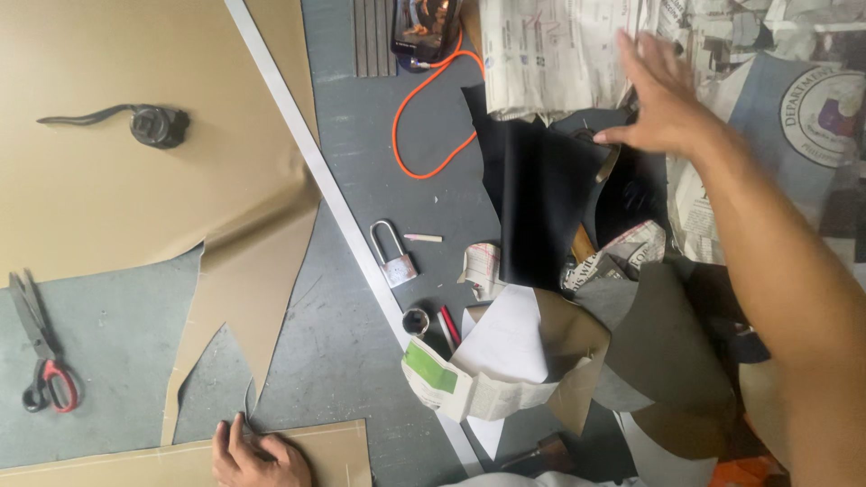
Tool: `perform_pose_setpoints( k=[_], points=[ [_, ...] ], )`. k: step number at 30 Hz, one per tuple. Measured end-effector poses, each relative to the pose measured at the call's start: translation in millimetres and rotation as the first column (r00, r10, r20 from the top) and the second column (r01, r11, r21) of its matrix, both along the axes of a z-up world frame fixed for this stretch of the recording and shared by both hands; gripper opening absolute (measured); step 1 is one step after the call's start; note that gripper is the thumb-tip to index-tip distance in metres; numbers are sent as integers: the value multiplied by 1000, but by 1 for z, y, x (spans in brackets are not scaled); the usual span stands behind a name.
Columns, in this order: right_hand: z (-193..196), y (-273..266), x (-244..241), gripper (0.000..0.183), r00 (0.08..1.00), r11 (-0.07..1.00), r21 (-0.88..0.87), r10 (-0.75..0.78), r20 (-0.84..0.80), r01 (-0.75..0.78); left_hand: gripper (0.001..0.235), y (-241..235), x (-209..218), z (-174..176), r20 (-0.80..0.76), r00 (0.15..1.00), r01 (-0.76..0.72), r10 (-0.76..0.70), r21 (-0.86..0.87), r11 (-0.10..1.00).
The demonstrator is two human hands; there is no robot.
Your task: The person cuts a strip of tan material with scissors, then uses two metal rings as guides to cut circular holes in the strip. The person also handles newspaper and other paper scraps on the workbench.
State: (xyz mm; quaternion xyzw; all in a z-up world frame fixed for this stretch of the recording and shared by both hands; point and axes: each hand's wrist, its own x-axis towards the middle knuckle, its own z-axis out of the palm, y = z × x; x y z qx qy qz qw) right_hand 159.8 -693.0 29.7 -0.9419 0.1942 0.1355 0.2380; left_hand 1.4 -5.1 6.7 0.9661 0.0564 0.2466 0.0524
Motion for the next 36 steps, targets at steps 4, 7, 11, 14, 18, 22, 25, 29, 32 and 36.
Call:
perform_pose_setpoints(
  k=[4,7,11,14,18,22,25,29,32,36],
  points=[
    [-3,0,-79,118,981,981,3,-193,13,193,42,-4,1,3,-13,999,-30,30,20,999],
    [-18,-14,-125,114,969,967,-59,-247,13,247,39,-5,-6,3,-18,1000,5,-5,-12,1000],
    [-42,-40,-157,105,955,959,19,-282,97,281,38,6,-7,-3,-82,997,9,-12,-40,999],
    [-51,-48,-161,96,956,971,-51,-219,196,233,40,13,0,-6,-33,998,58,-58,-2,998],
    [-54,-37,-147,86,965,981,-175,-33,258,80,43,3,-3,0,2,999,37,-37,37,999],
    [-53,-27,-101,86,959,997,-72,28,283,-8,37,-8,-2,4,14,1000,-3,2,36,999],
    [-46,-32,-66,88,980,991,49,-128,152,121,36,-11,-3,10,12,1000,2,-3,43,999],
    [-32,-32,-54,64,974,989,40,-145,174,140,43,-11,4,12,18,1000,25,-26,28,999],
    [-18,-16,-71,35,940,997,-70,35,340,-12,37,-10,1,8,21,1000,-10,9,18,1000],
    [-3,30,-113,24,979,997,54,51,198,-63,37,-4,-4,3,2,1000,-7,7,-6,1000]
  ],
)
